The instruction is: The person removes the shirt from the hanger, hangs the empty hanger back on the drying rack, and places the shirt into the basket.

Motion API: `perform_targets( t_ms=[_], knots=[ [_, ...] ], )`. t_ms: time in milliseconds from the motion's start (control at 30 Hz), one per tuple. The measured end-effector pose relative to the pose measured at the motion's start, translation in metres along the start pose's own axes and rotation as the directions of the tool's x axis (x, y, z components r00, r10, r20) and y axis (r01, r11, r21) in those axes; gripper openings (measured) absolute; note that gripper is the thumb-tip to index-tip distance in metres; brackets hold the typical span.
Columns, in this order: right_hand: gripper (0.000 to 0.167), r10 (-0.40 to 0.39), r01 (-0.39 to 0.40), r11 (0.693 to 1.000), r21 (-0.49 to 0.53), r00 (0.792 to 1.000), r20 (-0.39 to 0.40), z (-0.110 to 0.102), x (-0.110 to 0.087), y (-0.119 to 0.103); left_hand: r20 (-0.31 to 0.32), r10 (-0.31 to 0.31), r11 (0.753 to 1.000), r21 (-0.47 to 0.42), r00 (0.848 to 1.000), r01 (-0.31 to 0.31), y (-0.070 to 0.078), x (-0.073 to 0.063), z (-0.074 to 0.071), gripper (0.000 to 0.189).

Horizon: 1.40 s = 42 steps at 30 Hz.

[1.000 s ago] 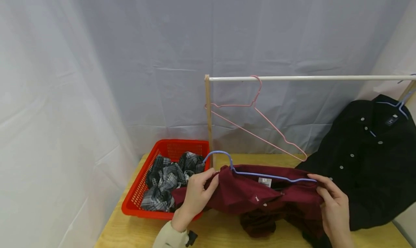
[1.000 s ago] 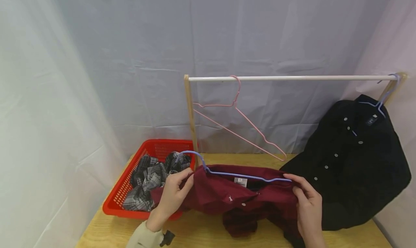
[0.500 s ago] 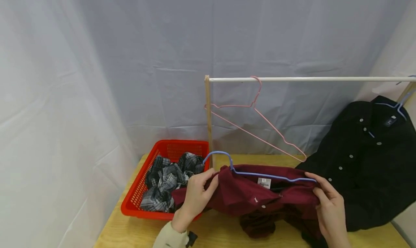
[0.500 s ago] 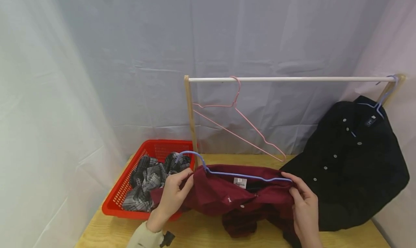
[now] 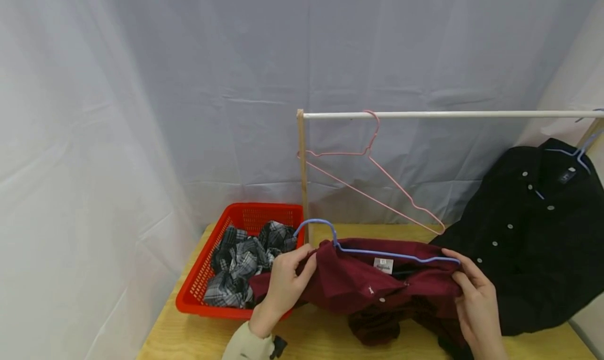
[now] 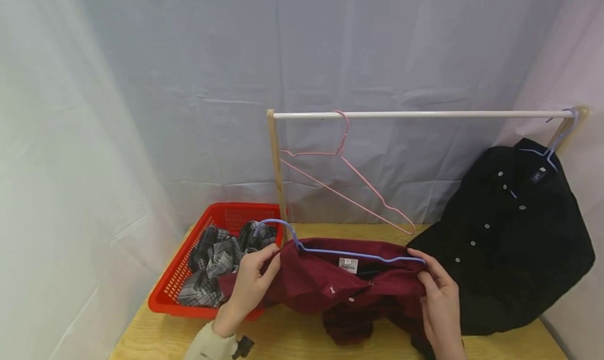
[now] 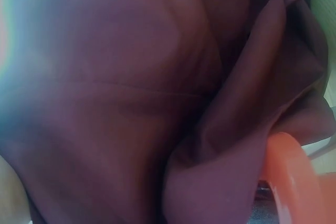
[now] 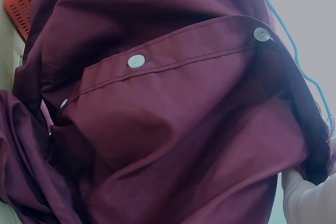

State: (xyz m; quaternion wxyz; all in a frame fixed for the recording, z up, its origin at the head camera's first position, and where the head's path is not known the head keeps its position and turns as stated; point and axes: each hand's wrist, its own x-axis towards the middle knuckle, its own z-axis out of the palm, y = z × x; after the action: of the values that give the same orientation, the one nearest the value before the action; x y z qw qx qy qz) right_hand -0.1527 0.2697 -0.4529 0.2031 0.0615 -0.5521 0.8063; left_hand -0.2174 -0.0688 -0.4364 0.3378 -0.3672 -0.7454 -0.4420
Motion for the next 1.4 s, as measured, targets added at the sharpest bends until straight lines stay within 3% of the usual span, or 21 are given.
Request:
perform_targets(
  t_ms=[533,633,767,833,900,933,967,1000,1033,1100,1133,1167,1200,1267,1333,1400],
  knots=[
    [0.041,0.036,-0.044,0.991,0.13,0.997,0.067,0.005,0.0,0.003,-0.002,-0.048,0.999,-0.007,0.999,0.048,0.002,-0.001,-0.001,0.015],
    [0.042,0.06,-0.073,0.989,0.126,0.993,0.104,0.008,0.0,0.006,-0.008,-0.051,0.997,-0.065,0.999,0.05,0.003,-0.001,0.002,0.016],
    [0.039,0.129,-0.121,0.991,-0.056,0.978,0.162,0.018,-0.001,0.011,-0.026,-0.051,0.991,-0.124,0.998,0.048,0.004,0.001,0.009,0.017],
    [0.037,0.119,-0.091,0.98,-0.175,0.981,0.154,0.022,-0.001,0.013,-0.041,-0.062,0.991,-0.118,0.997,0.057,0.005,0.003,0.011,0.017],
    [0.036,0.047,-0.005,0.954,-0.3,0.99,0.134,0.023,-0.001,0.014,-0.054,-0.081,0.991,-0.113,0.995,0.075,0.004,0.004,0.011,0.017],
    [0.035,-0.021,0.07,0.918,-0.391,0.992,0.127,0.023,-0.001,0.014,-0.059,-0.094,0.99,-0.114,0.994,0.087,0.004,0.005,0.01,0.017],
    [0.034,-0.104,0.155,0.86,-0.486,0.986,0.13,0.021,-0.001,0.014,-0.063,-0.107,0.988,-0.12,0.992,0.099,0.004,0.005,0.01,0.016],
    [0.035,-0.19,0.24,0.779,-0.579,0.971,0.145,0.019,-0.001,0.014,-0.069,-0.117,0.987,-0.122,0.991,0.108,0.003,0.005,0.009,0.016],
    [0.037,-0.273,0.312,0.68,-0.663,0.948,0.167,0.017,0.0,0.014,-0.073,-0.128,0.985,-0.123,0.989,0.118,0.003,0.005,0.008,0.015],
    [0.044,-0.426,0.427,0.46,-0.779,0.875,0.228,0.013,0.0,0.014,-0.083,-0.143,0.985,-0.115,0.986,0.133,0.002,0.004,0.007,0.014],
    [0.047,-0.482,0.462,0.369,-0.807,0.837,0.259,0.012,0.0,0.014,-0.089,-0.148,0.985,-0.107,0.985,0.139,0.002,0.004,0.006,0.013],
    [0.048,-0.511,0.486,0.319,-0.814,0.811,0.284,0.01,0.0,0.014,-0.092,-0.154,0.985,-0.099,0.984,0.144,0.002,0.004,0.006,0.013],
    [0.048,-0.526,0.505,0.286,-0.814,0.793,0.306,0.009,0.0,0.014,-0.094,-0.159,0.984,-0.091,0.983,0.151,0.002,0.004,0.006,0.012],
    [0.047,-0.531,0.523,0.265,-0.81,0.781,0.33,0.007,0.0,0.014,-0.095,-0.16,0.985,-0.078,0.983,0.153,0.002,0.004,0.005,0.012],
    [0.045,-0.519,0.529,0.261,-0.807,0.782,0.345,0.005,-0.001,0.013,-0.091,-0.16,0.986,-0.069,0.983,0.154,0.002,0.004,0.005,0.011],
    [0.045,-0.526,0.548,0.276,-0.79,0.774,0.353,0.003,-0.001,0.012,-0.081,-0.163,0.986,-0.062,0.983,0.158,0.002,0.004,0.005,0.01]
  ],
)
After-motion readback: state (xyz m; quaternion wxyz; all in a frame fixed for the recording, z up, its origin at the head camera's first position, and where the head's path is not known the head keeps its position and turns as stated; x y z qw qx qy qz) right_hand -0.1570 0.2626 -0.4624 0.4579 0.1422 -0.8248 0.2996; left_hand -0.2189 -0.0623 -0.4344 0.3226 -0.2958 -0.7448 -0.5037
